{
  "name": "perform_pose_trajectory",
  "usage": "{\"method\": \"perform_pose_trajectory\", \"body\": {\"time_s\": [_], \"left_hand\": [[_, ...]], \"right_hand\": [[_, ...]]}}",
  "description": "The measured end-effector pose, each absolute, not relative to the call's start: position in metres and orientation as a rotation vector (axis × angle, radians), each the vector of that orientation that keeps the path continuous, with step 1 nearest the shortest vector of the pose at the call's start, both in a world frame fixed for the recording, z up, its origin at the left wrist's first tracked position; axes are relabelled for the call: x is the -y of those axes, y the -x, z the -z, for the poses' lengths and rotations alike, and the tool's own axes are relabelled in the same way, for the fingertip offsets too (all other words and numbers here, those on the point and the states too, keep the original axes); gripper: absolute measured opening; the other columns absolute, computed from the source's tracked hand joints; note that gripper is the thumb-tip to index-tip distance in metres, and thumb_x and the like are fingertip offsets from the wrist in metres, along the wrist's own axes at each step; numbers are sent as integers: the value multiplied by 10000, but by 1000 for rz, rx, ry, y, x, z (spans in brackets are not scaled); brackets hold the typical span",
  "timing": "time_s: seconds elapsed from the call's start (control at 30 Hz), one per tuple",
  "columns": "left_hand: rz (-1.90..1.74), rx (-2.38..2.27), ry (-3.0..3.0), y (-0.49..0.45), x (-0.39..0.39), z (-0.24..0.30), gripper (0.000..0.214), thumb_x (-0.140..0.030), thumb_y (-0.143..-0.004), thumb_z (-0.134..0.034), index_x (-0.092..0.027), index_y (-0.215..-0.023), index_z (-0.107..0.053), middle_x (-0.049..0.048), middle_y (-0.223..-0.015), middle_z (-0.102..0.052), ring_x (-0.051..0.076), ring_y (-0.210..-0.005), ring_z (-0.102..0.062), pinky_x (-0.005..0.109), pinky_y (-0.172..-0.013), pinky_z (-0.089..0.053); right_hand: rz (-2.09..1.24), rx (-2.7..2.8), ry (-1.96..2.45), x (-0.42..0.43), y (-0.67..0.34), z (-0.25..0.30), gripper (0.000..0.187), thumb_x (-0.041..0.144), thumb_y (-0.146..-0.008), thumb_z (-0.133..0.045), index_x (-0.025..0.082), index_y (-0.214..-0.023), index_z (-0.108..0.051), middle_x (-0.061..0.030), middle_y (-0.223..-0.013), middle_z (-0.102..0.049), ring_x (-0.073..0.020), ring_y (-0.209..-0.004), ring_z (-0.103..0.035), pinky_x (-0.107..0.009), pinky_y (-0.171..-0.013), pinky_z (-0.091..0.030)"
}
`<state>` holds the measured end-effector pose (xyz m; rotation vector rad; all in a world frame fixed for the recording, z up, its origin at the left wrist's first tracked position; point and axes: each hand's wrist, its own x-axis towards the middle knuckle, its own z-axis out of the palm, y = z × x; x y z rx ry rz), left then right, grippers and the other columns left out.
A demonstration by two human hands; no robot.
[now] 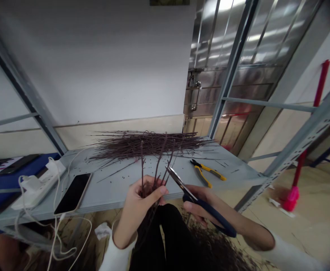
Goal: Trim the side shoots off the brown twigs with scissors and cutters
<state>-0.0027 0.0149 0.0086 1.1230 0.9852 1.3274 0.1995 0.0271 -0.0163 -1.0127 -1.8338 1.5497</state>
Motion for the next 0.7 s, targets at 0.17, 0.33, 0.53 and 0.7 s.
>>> {"method": "perform_pose_trajectory", "body": {"time_s": [0.17,0.33,0.53,0.7], "left_hand": [[-1340,-1035,-1151,2,-16,-6,204,-289,-676,-774,-143,-671,-631,-23,-581,-649,72,-444,-572,173,-470,-429],[-1374,-1032,-1144,0,-16,-3,199,-278,-674,-768,-147,-683,-619,-11,-616,-674,58,-432,-539,172,-468,-422],[-1388,-1066,-1200,-3,-14,-2,193,-274,-696,-752,-155,-677,-601,-24,-617,-646,61,-448,-528,177,-475,-426],[-1384,-1134,-1246,-2,-10,-9,149,-259,-687,-750,-153,-707,-647,-16,-649,-659,64,-448,-522,185,-474,-434]], "right_hand": [[-1310,1944,1080,-28,-205,15,458,646,-796,-554,211,-778,-411,51,-663,-395,-75,-490,-386,-205,-418,-312],[-1271,1984,1063,-29,-208,14,440,631,-801,-558,216,-786,-410,55,-657,-371,-99,-549,-370,-218,-469,-304],[-1209,2040,1042,-27,-206,14,375,564,-850,-541,215,-799,-412,40,-702,-386,-116,-616,-372,-235,-533,-311],[-1125,2043,1095,-30,-204,19,388,564,-838,-554,222,-745,-398,51,-648,-367,-110,-568,-329,-238,-501,-263]]}}
